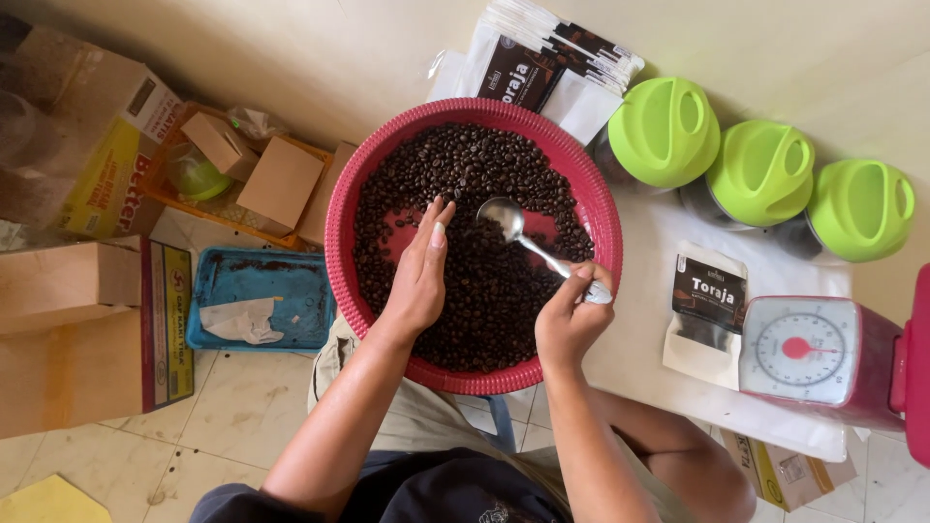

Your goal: Scooping roasted coffee beans into a bag, weighing it on a scale, and folding the bag for packaging.

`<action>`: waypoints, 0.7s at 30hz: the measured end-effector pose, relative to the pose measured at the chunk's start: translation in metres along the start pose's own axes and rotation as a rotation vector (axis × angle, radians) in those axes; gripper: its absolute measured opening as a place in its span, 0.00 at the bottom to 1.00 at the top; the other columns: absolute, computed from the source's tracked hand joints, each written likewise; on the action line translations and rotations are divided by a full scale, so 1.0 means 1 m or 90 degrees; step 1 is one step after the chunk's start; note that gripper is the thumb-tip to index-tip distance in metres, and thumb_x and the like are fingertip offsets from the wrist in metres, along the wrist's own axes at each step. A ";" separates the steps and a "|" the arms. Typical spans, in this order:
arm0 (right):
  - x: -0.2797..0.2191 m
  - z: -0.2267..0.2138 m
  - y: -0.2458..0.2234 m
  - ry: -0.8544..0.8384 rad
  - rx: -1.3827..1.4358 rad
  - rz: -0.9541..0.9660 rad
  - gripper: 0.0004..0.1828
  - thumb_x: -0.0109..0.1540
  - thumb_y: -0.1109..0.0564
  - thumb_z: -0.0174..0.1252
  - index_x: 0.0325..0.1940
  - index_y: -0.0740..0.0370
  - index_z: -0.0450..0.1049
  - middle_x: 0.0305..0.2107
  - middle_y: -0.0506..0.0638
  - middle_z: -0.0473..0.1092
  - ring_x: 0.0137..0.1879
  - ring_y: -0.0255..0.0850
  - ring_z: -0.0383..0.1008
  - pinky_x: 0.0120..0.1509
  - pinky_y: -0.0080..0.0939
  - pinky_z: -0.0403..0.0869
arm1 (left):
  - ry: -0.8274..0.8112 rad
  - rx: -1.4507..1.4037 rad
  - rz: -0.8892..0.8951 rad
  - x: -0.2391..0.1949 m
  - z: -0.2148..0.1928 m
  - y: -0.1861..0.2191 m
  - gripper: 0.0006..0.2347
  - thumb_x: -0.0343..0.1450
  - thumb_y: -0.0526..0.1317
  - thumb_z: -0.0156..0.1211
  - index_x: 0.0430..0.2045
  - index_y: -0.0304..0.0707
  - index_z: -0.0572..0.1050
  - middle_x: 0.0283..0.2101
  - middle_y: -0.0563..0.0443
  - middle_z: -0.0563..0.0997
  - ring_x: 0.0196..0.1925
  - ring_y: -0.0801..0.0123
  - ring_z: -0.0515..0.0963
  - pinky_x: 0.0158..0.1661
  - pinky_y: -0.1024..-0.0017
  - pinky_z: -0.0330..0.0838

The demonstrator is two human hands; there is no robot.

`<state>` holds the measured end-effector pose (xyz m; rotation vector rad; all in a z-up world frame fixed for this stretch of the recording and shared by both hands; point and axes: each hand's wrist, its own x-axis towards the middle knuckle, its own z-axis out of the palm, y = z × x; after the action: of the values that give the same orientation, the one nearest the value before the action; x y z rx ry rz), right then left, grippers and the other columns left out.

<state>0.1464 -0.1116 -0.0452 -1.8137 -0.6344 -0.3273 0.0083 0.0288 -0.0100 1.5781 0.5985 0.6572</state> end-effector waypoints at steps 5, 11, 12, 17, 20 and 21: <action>0.000 0.001 -0.006 -0.001 -0.004 -0.002 0.13 0.73 0.62 0.44 0.34 0.61 0.67 0.24 0.54 0.78 0.35 0.43 0.82 0.47 0.39 0.77 | 0.002 0.002 0.003 0.000 0.001 -0.001 0.28 0.81 0.51 0.26 0.69 0.25 0.58 0.73 0.20 0.51 0.76 0.30 0.43 0.70 0.38 0.39; 0.000 0.000 0.000 -0.007 0.002 0.007 0.13 0.74 0.61 0.43 0.35 0.61 0.67 0.25 0.54 0.78 0.36 0.43 0.82 0.49 0.40 0.77 | 0.002 -0.005 0.007 0.000 0.002 -0.005 0.28 0.81 0.52 0.27 0.69 0.27 0.59 0.73 0.21 0.51 0.76 0.30 0.43 0.70 0.37 0.38; 0.000 -0.001 0.001 -0.017 -0.005 0.017 0.13 0.74 0.61 0.44 0.35 0.61 0.67 0.25 0.54 0.78 0.36 0.42 0.82 0.49 0.40 0.76 | 0.004 -0.003 0.013 0.000 0.002 -0.007 0.28 0.81 0.52 0.27 0.69 0.28 0.60 0.74 0.22 0.51 0.76 0.30 0.43 0.70 0.37 0.38; 0.000 -0.001 0.010 0.002 0.012 0.040 0.13 0.74 0.61 0.43 0.35 0.61 0.67 0.25 0.53 0.78 0.37 0.41 0.81 0.51 0.41 0.76 | -0.005 0.112 0.071 -0.004 0.003 -0.011 0.24 0.81 0.48 0.31 0.68 0.32 0.63 0.74 0.24 0.52 0.76 0.30 0.44 0.70 0.38 0.39; 0.002 -0.003 0.006 0.004 0.015 0.040 0.13 0.74 0.60 0.43 0.35 0.60 0.67 0.24 0.52 0.78 0.36 0.41 0.81 0.51 0.40 0.75 | -0.020 0.236 0.145 -0.005 0.007 -0.007 0.22 0.81 0.47 0.36 0.66 0.36 0.67 0.74 0.27 0.52 0.76 0.30 0.44 0.70 0.39 0.39; 0.002 -0.004 0.003 0.000 0.015 0.041 0.13 0.74 0.60 0.44 0.35 0.60 0.67 0.24 0.52 0.77 0.36 0.41 0.81 0.51 0.40 0.75 | -0.030 0.286 0.175 -0.007 0.009 -0.006 0.21 0.80 0.48 0.37 0.65 0.39 0.68 0.75 0.29 0.51 0.77 0.31 0.42 0.71 0.39 0.38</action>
<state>0.1500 -0.1160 -0.0456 -1.8071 -0.5762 -0.2756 0.0098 0.0186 -0.0168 2.1163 0.5220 0.7192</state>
